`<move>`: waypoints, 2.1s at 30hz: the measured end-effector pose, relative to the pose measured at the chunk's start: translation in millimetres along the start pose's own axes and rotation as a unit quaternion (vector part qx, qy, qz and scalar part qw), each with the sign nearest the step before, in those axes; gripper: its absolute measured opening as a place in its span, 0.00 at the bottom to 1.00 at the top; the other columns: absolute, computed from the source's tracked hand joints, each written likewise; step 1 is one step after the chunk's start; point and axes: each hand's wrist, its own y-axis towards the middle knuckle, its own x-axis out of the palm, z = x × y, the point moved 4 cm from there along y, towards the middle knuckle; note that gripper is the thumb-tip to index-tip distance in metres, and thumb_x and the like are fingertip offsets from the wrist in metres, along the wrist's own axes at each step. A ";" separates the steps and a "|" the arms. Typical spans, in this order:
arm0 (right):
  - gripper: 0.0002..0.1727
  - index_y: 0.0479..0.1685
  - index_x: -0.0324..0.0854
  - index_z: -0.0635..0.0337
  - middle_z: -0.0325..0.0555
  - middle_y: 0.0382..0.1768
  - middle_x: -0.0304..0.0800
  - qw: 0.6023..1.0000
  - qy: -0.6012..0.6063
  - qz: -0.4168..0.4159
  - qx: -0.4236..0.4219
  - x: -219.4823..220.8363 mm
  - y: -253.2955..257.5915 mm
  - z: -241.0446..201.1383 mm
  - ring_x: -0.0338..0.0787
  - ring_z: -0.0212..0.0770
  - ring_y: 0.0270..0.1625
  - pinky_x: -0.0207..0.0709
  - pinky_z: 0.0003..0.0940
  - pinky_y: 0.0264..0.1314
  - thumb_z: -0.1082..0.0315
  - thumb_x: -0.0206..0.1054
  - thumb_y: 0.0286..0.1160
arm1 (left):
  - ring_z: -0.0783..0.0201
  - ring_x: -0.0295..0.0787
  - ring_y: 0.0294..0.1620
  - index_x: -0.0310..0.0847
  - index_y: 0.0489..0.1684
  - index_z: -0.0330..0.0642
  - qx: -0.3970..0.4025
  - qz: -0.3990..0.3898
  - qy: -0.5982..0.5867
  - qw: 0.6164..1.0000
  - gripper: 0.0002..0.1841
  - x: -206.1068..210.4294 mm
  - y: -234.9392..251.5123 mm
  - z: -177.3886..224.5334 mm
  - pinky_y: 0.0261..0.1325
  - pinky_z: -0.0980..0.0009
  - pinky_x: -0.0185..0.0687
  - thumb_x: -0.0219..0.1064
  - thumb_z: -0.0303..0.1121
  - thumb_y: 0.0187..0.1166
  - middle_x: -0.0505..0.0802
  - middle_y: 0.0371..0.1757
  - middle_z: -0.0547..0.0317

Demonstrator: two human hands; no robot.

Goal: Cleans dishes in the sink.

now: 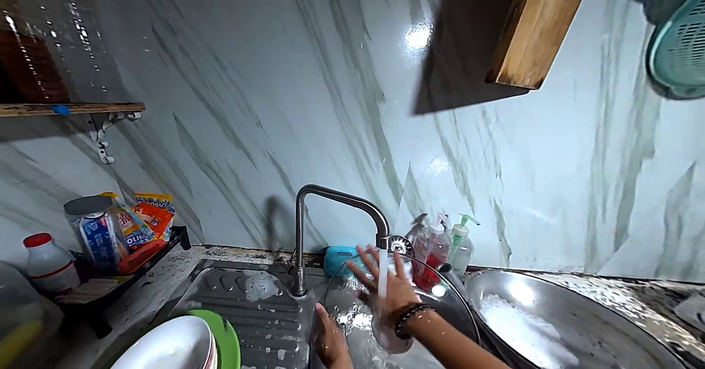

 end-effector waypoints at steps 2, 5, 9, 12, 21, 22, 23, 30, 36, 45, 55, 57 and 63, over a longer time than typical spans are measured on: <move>0.39 0.96 0.53 0.37 0.59 0.96 0.42 0.996 -0.016 0.033 0.077 -18.7 -5.9 25.7 0.37 0.66 0.97 0.22 0.80 0.88 0.38 0.53 0.86 | 0.51 0.76 0.30 0.82 0.31 0.27 -0.013 0.003 -0.032 0.999 0.42 -1.9 -1.2 5.7 0.37 0.52 0.73 0.41 0.63 0.91 0.81 0.27 0.42; 0.42 0.94 0.57 0.45 0.64 0.84 0.67 0.990 0.023 0.004 0.138 -52.3 -18.9 43.5 0.71 0.68 0.83 0.65 0.68 0.79 0.37 0.61 0.83 | 0.48 0.75 0.34 0.82 0.35 0.23 -0.022 -0.022 -0.047 0.998 0.44 -2.1 0.7 11.7 0.40 0.49 0.72 0.38 0.63 0.91 0.80 0.30 0.38; 0.31 0.73 0.77 0.65 0.63 0.48 0.89 0.977 0.162 -0.004 0.138 -70.0 -28.5 54.0 0.89 0.61 0.52 0.77 0.59 0.63 0.47 0.66 0.84 | 0.34 0.80 0.61 0.82 0.53 0.19 -0.013 -0.018 -0.039 0.999 0.43 3.9 -4.8 14.4 0.66 0.39 0.71 0.38 0.60 0.92 0.85 0.55 0.21; 0.25 0.63 0.81 0.69 0.64 0.48 0.89 0.975 0.172 -0.016 0.137 -77.9 -40.7 39.2 0.89 0.60 0.52 0.78 0.56 0.63 0.52 0.57 0.91 | 0.33 0.75 0.71 0.79 0.64 0.20 0.041 -0.037 -0.064 0.996 0.38 16.0 -11.6 23.1 0.73 0.37 0.65 0.39 0.55 0.95 0.83 0.64 0.21; 0.24 0.64 0.80 0.70 0.68 0.50 0.90 0.977 0.172 0.006 0.129 -49.4 -51.6 19.4 0.90 0.64 0.59 0.77 0.59 0.66 0.57 0.48 0.96 | 0.24 0.41 0.91 0.34 0.96 0.41 0.050 -0.172 0.061 0.982 0.43 46.1 -69.3 103.9 0.85 0.32 0.50 0.42 0.62 0.91 0.43 0.92 0.23; 0.23 0.66 0.78 0.70 0.69 0.52 0.90 0.978 0.170 0.001 0.123 -44.4 -52.3 14.2 0.90 0.66 0.60 0.77 0.60 0.67 0.59 0.48 0.95 | 0.24 0.42 0.91 0.35 0.96 0.41 0.059 -0.171 0.075 0.981 0.41 49.0 -75.6 112.0 0.83 0.29 0.50 0.39 0.60 0.92 0.44 0.93 0.25; 0.22 0.67 0.77 0.70 0.69 0.52 0.90 0.978 0.173 0.001 0.119 -40.0 -53.1 9.6 0.90 0.66 0.61 0.77 0.60 0.68 0.62 0.48 0.94 | 0.25 0.42 0.91 0.38 0.96 0.41 0.075 -0.168 0.091 0.979 0.37 51.5 -77.7 117.7 0.82 0.27 0.50 0.37 0.56 0.94 0.45 0.93 0.27; 0.22 0.60 0.79 0.73 0.65 0.40 0.89 0.969 0.222 0.082 0.064 -43.1 -62.2 -0.1 0.92 0.61 0.47 0.80 0.55 0.57 0.60 0.49 0.95 | 0.39 0.45 0.94 0.37 0.95 0.36 -0.021 -0.198 -0.068 0.978 0.39 26.0 -14.6 73.4 0.88 0.36 0.46 0.23 0.57 0.94 0.50 0.94 0.33; 0.23 0.58 0.80 0.72 0.63 0.38 0.89 0.970 0.235 0.062 0.011 -37.5 -47.4 10.5 0.91 0.58 0.43 0.81 0.54 0.55 0.59 0.50 0.95 | 0.27 0.59 0.84 0.46 0.95 0.43 -0.164 -0.207 -0.039 0.964 0.50 -7.3 -6.7 -1.5 0.70 0.24 0.60 0.24 0.74 0.83 0.60 0.89 0.27; 0.20 0.59 0.82 0.69 0.66 0.41 0.91 0.948 0.199 0.167 0.184 -17.4 -43.3 87.4 0.92 0.66 0.50 0.80 0.63 0.59 0.65 0.48 0.95 | 0.32 0.69 0.79 0.77 0.67 0.20 -0.081 0.041 -0.105 0.990 0.46 -11.3 -15.8 -2.8 0.77 0.35 0.62 0.43 0.66 0.88 0.79 0.73 0.21; 0.24 0.71 0.73 0.78 0.70 0.56 0.87 0.835 0.417 0.256 0.252 57.4 -83.6 119.5 0.88 0.58 0.59 0.74 0.51 0.70 0.62 0.49 0.94 | 0.48 0.82 0.34 0.84 0.26 0.27 0.313 -0.045 0.145 0.938 0.27 -8.8 -20.4 105.8 0.45 0.45 0.75 0.63 0.47 0.87 0.85 0.27 0.43; 0.25 0.76 0.71 0.76 0.69 0.64 0.86 0.849 0.421 0.263 0.181 42.7 -79.6 109.6 0.87 0.57 0.66 0.75 0.48 0.74 0.64 0.54 0.90 | 0.49 0.84 0.36 0.85 0.27 0.30 0.353 -0.093 0.203 0.909 0.25 -3.0 -30.7 123.5 0.48 0.44 0.76 0.68 0.48 0.83 0.87 0.29 0.45; 0.24 0.68 0.79 0.72 0.60 0.50 0.91 0.930 0.364 0.017 0.045 -3.5 -60.4 82.0 0.91 0.49 0.49 0.81 0.46 0.62 0.60 0.66 0.85 | 0.45 0.89 0.60 0.89 0.51 0.35 0.389 -0.223 0.455 0.769 0.32 17.5 -95.0 150.8 0.66 0.44 0.76 0.64 0.62 0.80 0.93 0.51 0.41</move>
